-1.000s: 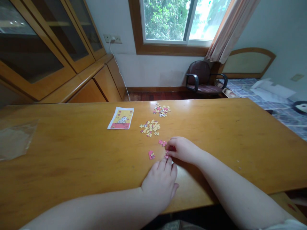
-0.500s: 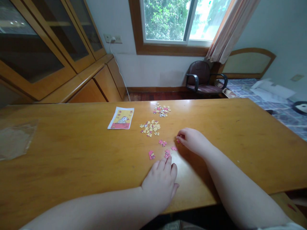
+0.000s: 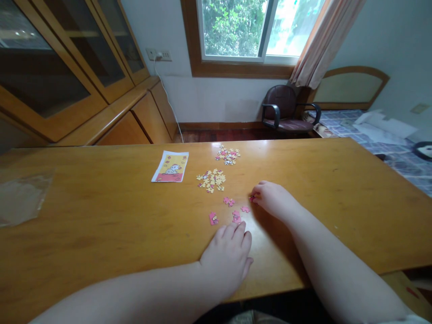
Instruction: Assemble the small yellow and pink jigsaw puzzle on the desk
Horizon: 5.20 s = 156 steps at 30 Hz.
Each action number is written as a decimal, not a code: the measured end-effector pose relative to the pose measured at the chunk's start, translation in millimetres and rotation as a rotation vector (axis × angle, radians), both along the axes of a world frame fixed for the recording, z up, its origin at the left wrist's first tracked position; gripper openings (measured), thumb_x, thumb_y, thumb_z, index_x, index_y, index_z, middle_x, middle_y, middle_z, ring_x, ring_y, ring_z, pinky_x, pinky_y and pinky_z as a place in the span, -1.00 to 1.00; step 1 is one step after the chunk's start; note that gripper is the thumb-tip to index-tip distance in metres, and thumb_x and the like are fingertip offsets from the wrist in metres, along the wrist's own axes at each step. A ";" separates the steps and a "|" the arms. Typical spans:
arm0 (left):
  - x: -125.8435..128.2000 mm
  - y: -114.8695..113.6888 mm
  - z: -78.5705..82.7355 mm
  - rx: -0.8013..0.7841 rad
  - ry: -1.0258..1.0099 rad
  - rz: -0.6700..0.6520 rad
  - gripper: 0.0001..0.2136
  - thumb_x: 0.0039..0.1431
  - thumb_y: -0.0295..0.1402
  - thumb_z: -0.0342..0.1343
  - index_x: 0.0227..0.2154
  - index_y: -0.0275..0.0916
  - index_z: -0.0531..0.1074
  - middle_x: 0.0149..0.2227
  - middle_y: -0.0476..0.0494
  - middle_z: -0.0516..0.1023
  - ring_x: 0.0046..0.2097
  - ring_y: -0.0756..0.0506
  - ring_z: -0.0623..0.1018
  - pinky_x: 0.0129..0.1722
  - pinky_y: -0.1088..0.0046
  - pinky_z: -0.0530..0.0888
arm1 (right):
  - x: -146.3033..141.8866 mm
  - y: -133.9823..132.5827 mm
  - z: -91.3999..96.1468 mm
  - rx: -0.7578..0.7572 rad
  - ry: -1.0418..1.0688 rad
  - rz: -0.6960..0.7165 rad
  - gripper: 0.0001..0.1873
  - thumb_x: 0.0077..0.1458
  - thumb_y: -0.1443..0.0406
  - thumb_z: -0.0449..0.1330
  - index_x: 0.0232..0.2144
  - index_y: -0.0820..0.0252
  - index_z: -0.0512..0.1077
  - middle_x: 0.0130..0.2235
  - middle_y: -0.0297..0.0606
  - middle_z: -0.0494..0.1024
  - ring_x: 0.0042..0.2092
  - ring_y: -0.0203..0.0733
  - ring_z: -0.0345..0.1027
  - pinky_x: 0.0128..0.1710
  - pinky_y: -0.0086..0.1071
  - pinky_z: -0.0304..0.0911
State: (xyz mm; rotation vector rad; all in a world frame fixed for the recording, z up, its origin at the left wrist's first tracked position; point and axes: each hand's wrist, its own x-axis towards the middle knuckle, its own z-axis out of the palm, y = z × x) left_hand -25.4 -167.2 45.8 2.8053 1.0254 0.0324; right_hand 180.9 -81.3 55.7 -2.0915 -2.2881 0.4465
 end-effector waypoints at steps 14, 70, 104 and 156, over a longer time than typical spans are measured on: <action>-9.2 44.6 0.8 0.124 -0.313 0.003 -0.79 0.25 -0.38 -0.06 -0.39 -0.21 0.47 -0.37 -0.12 0.50 -0.22 -0.12 0.42 -0.17 0.28 0.33 | -8.1 -0.2 -7.1 -0.026 0.102 0.057 -0.92 0.08 0.35 0.19 -0.32 0.20 0.48 -0.21 -0.17 0.52 -0.20 -0.18 0.41 -0.20 -0.41 0.21; -67.7 142.5 -1.0 -0.671 -0.171 0.477 -0.72 -0.14 -0.10 0.19 -0.44 -0.18 0.59 -0.42 -0.03 0.63 -0.32 -0.11 0.54 -0.35 0.46 0.36 | -55.3 -36.3 -7.3 -0.013 0.111 0.621 -0.23 0.06 -0.19 0.10 0.26 -0.15 0.15 0.37 -0.05 -0.04 0.36 0.31 -0.28 0.26 0.24 -0.42; -60.7 133.2 6.6 -0.624 -0.106 0.436 -0.82 -0.15 -0.25 0.16 -0.45 -0.19 0.53 -0.42 -0.05 0.61 -0.35 -0.11 0.53 -0.40 0.47 0.35 | -61.3 -37.2 -9.8 0.053 0.158 0.634 -0.25 0.11 -0.20 0.01 0.21 0.03 0.27 0.34 -0.03 0.06 0.35 0.24 -0.23 0.28 0.20 -0.39; -32.7 99.2 3.5 -0.129 -0.083 0.195 -0.79 0.21 -0.20 0.02 -0.23 -0.15 0.49 -0.20 -0.15 0.51 -0.18 -0.14 0.51 -0.22 0.39 0.40 | -28.8 -12.3 2.4 0.077 0.093 0.320 -0.80 0.12 0.16 0.21 -0.35 0.17 0.52 -0.30 -0.24 0.56 -0.21 -0.16 0.37 -0.17 -0.31 0.05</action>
